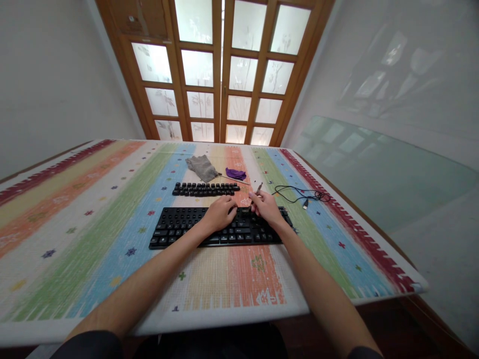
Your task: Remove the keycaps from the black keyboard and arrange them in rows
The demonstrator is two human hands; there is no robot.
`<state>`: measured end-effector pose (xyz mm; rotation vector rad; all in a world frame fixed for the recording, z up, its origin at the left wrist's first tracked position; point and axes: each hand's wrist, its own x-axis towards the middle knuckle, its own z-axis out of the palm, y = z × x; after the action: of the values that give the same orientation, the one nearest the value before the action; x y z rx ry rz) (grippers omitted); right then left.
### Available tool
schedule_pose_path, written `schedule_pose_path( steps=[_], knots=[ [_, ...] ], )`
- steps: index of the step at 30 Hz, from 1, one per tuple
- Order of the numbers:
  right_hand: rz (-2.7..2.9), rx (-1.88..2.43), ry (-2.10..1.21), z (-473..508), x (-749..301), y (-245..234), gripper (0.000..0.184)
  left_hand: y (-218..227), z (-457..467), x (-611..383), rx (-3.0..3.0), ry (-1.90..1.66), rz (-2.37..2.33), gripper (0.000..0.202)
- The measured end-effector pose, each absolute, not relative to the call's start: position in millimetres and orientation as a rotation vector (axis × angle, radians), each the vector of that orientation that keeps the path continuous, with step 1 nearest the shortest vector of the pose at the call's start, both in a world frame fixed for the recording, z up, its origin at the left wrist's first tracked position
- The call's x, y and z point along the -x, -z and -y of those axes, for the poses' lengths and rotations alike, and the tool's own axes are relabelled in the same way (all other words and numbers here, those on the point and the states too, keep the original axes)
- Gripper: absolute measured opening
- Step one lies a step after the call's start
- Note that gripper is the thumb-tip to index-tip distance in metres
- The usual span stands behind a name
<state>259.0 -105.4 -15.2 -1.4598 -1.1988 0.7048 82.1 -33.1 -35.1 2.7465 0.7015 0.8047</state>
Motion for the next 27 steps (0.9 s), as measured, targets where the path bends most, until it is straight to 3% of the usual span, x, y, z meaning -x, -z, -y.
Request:
schedule_pose_path(
  steps=[9, 14, 27],
  knots=[
    [1.283, 1.312, -0.771, 108.3, -256.8, 14.0, 0.045, 29.3, 36.9, -78.1, -2.652, -0.934, -0.564, 0.027],
    [1.29, 1.283, -0.762, 109.4, -255.1, 14.5, 0.044, 28.7, 36.8, -76.2, -2.611, -0.96, -0.5, 0.015],
    [1.29, 1.294, -0.807, 107.9, -255.8, 18.3, 0.045, 25.3, 30.1, -74.8, -2.418, -0.958, -0.57, 0.011]
  ],
)
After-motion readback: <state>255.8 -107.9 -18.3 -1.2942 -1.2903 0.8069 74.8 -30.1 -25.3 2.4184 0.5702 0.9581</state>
